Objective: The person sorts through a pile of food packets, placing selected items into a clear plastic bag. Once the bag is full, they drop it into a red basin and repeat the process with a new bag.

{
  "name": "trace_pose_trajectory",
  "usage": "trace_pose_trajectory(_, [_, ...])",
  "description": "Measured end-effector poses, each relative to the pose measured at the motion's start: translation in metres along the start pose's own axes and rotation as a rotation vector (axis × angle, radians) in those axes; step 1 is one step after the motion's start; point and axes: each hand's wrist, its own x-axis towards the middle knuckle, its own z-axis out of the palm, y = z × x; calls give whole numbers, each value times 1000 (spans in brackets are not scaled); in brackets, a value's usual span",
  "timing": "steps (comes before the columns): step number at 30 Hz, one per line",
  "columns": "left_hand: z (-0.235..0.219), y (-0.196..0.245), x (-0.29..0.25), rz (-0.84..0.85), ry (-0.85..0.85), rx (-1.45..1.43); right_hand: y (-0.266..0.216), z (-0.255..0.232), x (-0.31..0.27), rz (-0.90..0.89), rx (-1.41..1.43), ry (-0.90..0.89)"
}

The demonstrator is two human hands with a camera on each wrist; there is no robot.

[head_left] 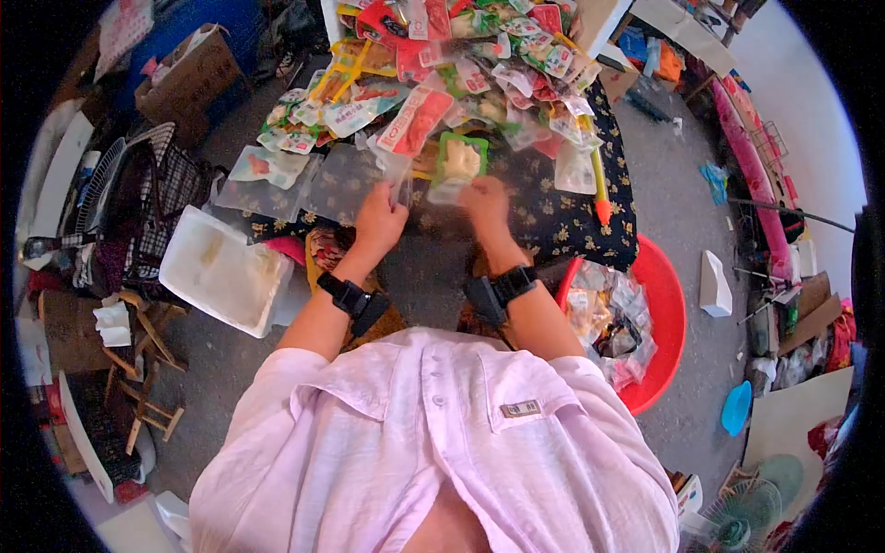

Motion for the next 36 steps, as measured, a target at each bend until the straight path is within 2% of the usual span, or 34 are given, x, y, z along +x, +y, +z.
trace_pose_trajectory(1, [4,1,0,5,-30,3,3,-11,-1,-59,-12,80])
trace_pose_trajectory(4, [14,3,2,48,-87,96,9,-36,2,52,251,148])
trace_pose_trajectory(7, [18,3,3,72,-141,190,2,-54,-1,37,464,218])
trace_pose_trajectory(8, [19,3,3,74,-162,216,4,-59,2,107,515,196])
trace_pose_trajectory(11, [26,-3,6,127,-104,217,18,-74,6,206,702,-53])
trace_pose_trajectory(12, [25,0,5,108,-122,230,12,-71,2,176,788,-13])
trace_pose_trajectory(21, [20,11,4,29,-146,227,-37,-72,-34,87,579,-361])
trace_pose_trajectory(22, [20,11,4,26,-148,216,-37,-68,-35,149,624,-375])
trace_pose_trajectory(25, [20,10,4,38,-143,199,-50,-66,-38,191,588,-423])
trace_pose_trajectory(32, [21,3,1,50,-33,49,-51,-65,-35,234,505,-485])
trace_pose_trajectory(34, [21,5,0,77,-54,43,-54,-65,-33,250,458,-489])
trace_pose_trajectory(36, [22,7,-3,124,-73,39,-35,-58,-24,286,609,-580])
